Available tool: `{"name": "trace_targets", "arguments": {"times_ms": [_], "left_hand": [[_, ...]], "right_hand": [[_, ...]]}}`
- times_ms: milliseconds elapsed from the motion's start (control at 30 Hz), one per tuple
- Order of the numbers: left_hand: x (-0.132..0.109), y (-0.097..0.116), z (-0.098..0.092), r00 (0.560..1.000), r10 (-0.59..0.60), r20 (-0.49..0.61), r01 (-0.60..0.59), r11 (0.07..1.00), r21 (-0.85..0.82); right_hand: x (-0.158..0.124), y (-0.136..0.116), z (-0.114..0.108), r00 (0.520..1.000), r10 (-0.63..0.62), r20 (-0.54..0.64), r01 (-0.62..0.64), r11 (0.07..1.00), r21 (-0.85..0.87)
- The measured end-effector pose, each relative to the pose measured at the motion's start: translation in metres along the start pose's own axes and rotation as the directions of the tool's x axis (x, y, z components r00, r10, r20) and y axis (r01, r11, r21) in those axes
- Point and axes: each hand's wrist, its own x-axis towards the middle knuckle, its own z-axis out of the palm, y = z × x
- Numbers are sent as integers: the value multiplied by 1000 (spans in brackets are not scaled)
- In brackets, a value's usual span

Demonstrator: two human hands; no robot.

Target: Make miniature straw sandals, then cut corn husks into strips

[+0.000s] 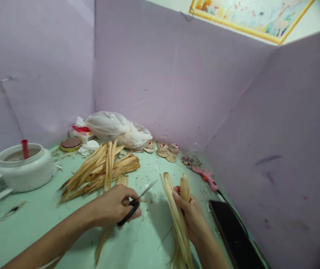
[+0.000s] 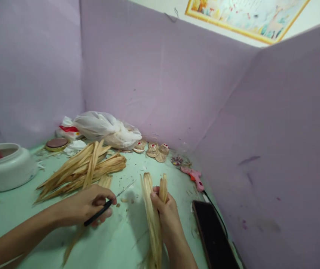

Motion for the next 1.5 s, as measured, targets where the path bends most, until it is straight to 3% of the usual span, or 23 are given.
{"name": "trace_targets", "arguments": {"times_ms": [133,233,467,567,700,833,900,1033,1200,1400,1500], "left_hand": [[0,2,1,993,-54,102,64,993,-101],[2,-3,2,988,-66,141,78,993,-86],[2,-7,-1,987,-58,147,64,997,-33],[1,-2,-2,992,-49,117,53,998,-38],[1,5,-2,998,-61,23,62,996,-58],[0,5,-2,998,-33,61,36,998,-49],[0,3,-2,997,10,74,-13,999,45],[-2,3,1,996,83,-12,-75,951,299],[-4,11,6,993,94,-77,-52,900,434],[-3,8,10,979,160,-124,-88,888,451],[-2,5,10,981,154,-114,-102,923,371]], "right_hand": [[0,-1,1,994,69,89,-78,992,102],[-1,1,5,986,70,148,-89,988,127],[-10,-3,12,980,118,163,-141,981,137],[-13,-6,13,967,115,228,-149,979,139],[-11,-6,12,979,47,196,-82,982,172],[-9,-6,11,989,4,146,-25,990,141],[-9,-6,12,992,-6,123,-3,998,68],[-12,-7,14,995,-30,97,39,995,-92],[-16,-6,17,984,-2,180,32,986,-164],[-21,-8,24,975,56,217,-23,988,-150],[-22,-9,26,976,64,207,-36,990,-136]]}}
